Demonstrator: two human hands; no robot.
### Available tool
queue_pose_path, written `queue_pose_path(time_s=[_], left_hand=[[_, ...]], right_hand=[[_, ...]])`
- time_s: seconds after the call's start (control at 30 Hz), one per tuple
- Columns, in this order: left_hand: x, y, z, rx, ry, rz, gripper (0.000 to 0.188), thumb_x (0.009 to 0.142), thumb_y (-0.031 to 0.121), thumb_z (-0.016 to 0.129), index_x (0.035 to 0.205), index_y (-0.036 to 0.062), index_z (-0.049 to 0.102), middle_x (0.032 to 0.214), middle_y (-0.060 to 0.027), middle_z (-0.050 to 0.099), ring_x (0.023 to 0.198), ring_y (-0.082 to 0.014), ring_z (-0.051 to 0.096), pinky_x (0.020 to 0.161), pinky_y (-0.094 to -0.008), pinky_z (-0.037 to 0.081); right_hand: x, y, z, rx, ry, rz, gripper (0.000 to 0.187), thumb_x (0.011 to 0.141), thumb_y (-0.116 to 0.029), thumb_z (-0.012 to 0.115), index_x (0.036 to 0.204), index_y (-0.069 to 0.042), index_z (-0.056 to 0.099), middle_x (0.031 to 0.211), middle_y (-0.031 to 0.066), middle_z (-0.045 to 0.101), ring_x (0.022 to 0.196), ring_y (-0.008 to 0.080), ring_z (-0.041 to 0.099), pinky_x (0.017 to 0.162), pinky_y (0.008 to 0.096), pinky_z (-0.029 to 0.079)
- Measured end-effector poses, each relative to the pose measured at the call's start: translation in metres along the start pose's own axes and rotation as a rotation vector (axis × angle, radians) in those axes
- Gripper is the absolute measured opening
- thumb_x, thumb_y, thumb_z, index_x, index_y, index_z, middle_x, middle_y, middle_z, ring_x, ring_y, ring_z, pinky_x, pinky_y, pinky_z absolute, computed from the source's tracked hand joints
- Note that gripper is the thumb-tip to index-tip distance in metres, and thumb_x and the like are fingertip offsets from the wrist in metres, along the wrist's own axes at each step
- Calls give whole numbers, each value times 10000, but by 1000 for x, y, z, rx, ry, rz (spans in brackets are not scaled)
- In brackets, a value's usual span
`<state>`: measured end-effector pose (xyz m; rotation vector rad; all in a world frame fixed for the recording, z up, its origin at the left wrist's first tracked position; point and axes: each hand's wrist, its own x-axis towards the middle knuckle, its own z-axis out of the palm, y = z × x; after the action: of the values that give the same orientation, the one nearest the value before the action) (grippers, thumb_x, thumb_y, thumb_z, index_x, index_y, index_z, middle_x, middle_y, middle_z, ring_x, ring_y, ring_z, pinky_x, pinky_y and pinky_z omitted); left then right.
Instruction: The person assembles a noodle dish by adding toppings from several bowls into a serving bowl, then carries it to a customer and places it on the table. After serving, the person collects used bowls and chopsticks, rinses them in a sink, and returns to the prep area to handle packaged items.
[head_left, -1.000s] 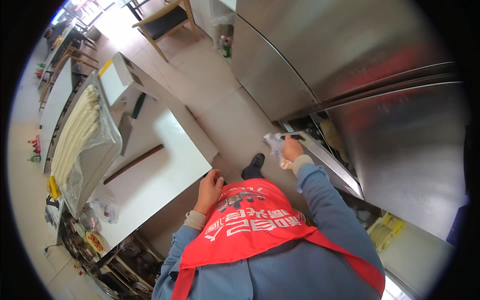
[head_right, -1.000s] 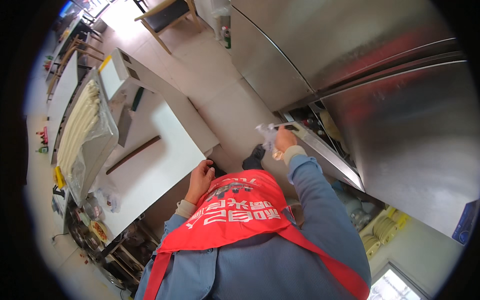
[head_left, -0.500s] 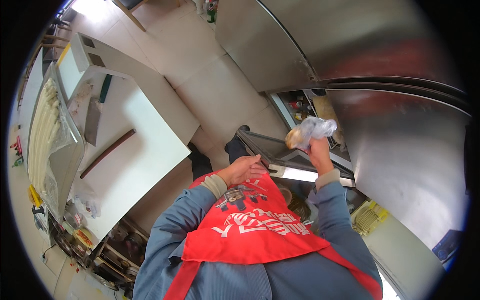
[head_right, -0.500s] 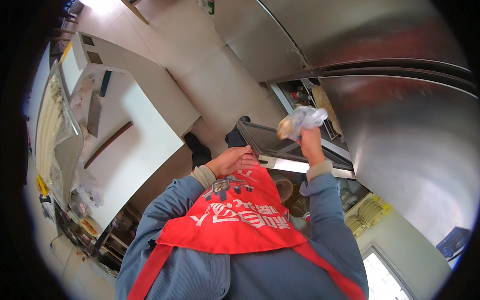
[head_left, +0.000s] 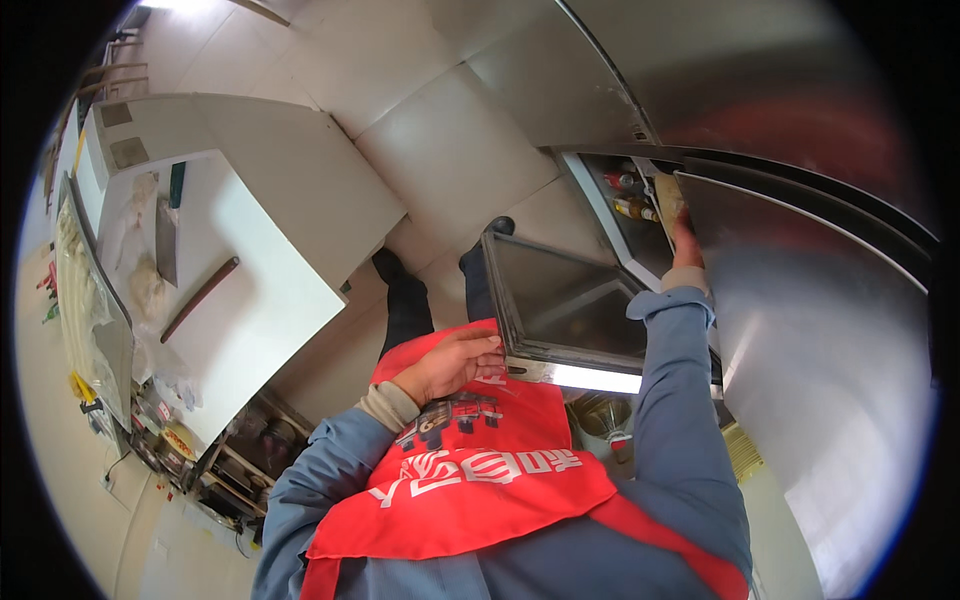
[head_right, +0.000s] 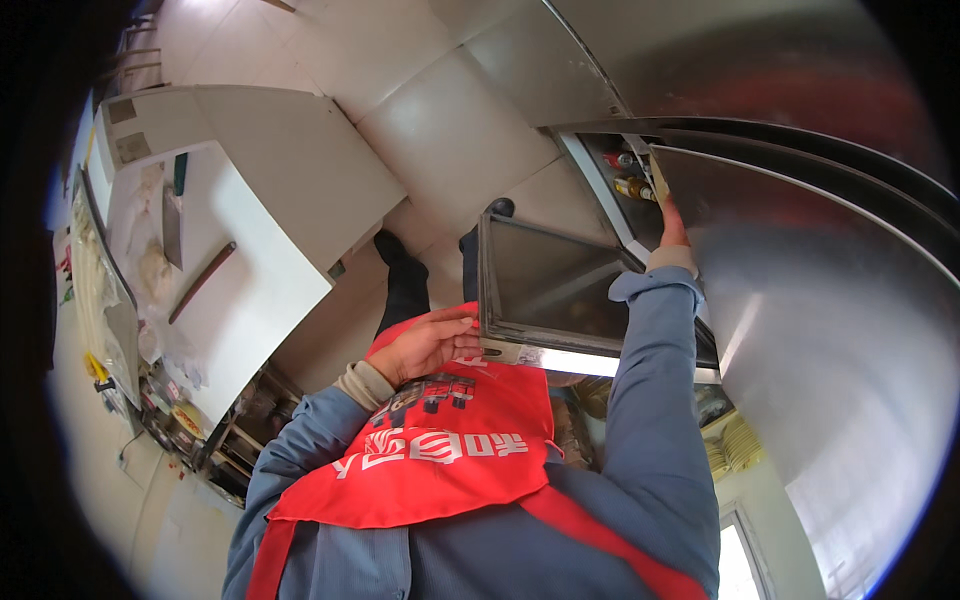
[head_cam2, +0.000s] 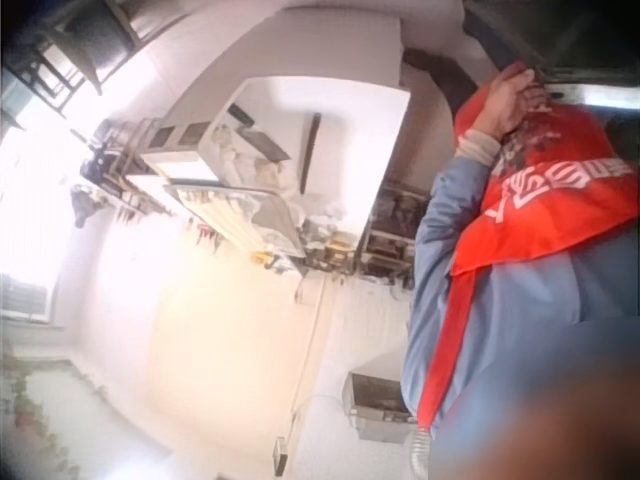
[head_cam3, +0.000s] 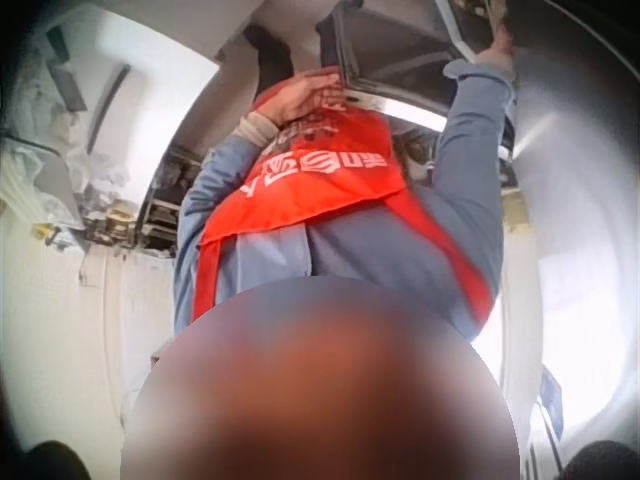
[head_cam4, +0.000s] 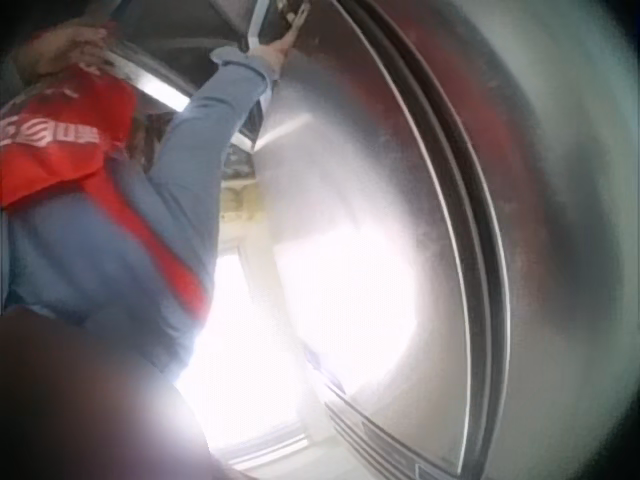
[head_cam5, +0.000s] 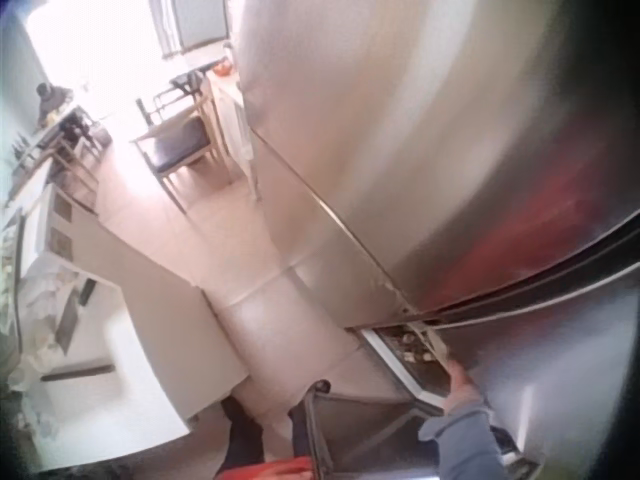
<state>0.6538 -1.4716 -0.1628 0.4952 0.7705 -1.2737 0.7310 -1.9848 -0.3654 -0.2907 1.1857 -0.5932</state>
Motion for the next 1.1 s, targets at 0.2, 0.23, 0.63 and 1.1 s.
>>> queue_pose_path(time_s=[0.2,0.23,0.63,1.1], left_hand=[[6,3,19,74,69,48,407,1018,183,552,1378,-3,512,1231,-72,609,1122,-181,588,980,-329,480],[7,3,22,84,52,58,427,1018,188,553,1397,-1,496,1244,-68,602,1131,-177,579,988,-327,469],[18,-1,34,279,-1,150,451,1034,278,534,1413,40,479,1320,-36,547,1145,-139,530,967,-295,445],[36,42,75,371,-7,544,770,1016,477,522,1570,34,223,1446,-149,488,1311,-258,510,1013,-382,449]], right_hand=[[41,-5,-22,-188,43,-53,359,1017,-225,458,1266,-2,587,1254,140,610,1179,298,541,972,479,481],[49,-5,-23,-231,47,-67,359,1016,-229,464,1262,0,591,1241,139,616,1164,294,549,964,470,484],[-2,50,51,-1749,-140,-849,374,1011,-275,529,1215,20,634,1090,124,699,981,245,649,866,359,516],[-433,68,17,-1707,-1138,-703,182,938,-82,636,1093,10,663,901,140,701,777,246,690,692,343,532]])
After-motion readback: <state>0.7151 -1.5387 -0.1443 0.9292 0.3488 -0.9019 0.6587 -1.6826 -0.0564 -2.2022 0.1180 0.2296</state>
